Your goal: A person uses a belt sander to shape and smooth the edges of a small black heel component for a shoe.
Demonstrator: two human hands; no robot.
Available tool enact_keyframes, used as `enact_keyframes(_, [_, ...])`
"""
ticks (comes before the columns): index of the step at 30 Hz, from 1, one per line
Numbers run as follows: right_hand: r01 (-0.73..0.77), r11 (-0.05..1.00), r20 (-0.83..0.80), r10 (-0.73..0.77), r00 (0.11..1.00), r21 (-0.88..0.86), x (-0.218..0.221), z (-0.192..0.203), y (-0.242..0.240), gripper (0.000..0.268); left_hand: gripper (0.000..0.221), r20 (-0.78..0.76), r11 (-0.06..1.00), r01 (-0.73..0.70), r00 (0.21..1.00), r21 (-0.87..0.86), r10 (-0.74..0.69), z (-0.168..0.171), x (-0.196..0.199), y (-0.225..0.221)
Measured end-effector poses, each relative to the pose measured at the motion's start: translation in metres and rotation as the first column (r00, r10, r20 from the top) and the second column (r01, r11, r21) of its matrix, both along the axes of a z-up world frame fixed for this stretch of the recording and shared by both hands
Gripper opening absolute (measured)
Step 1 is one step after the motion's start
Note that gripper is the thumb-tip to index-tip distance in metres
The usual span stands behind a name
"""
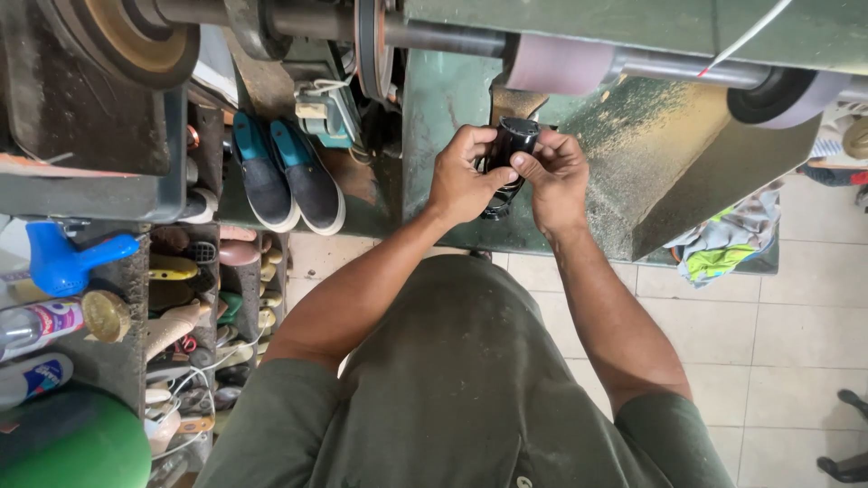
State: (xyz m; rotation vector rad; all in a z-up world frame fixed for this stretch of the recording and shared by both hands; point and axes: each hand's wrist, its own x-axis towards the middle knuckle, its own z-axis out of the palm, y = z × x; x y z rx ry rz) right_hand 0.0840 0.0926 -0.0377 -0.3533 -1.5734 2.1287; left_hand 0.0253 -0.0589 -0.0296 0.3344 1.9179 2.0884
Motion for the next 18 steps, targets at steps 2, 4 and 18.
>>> enact_keyframes(2, [0.011, 1.0, -0.01, -0.011, 1.0, 0.003, -0.009, 0.0, 0.005, 0.037, 0.065, -0.011, 1.0, -0.002, 1.0, 0.0, 0.002, 0.006, -0.011, 0.005])
enact_keyframes(4, [0.02, 1.0, -0.02, -0.02, 1.0, 0.005, -0.017, 0.006, 0.008, 0.037, 0.065, -0.023, 1.0, -0.006, 1.0, -0.001, 0.006, 0.013, -0.021, 0.01])
enact_keyframes(18, [0.038, 0.999, 0.017, -0.038, 0.999, -0.005, -0.034, 0.035, 0.006, 0.032, 0.064, 0.006, 0.999, -0.026, 1.0, -0.026, 0.026, 0.023, -0.032, 0.02])
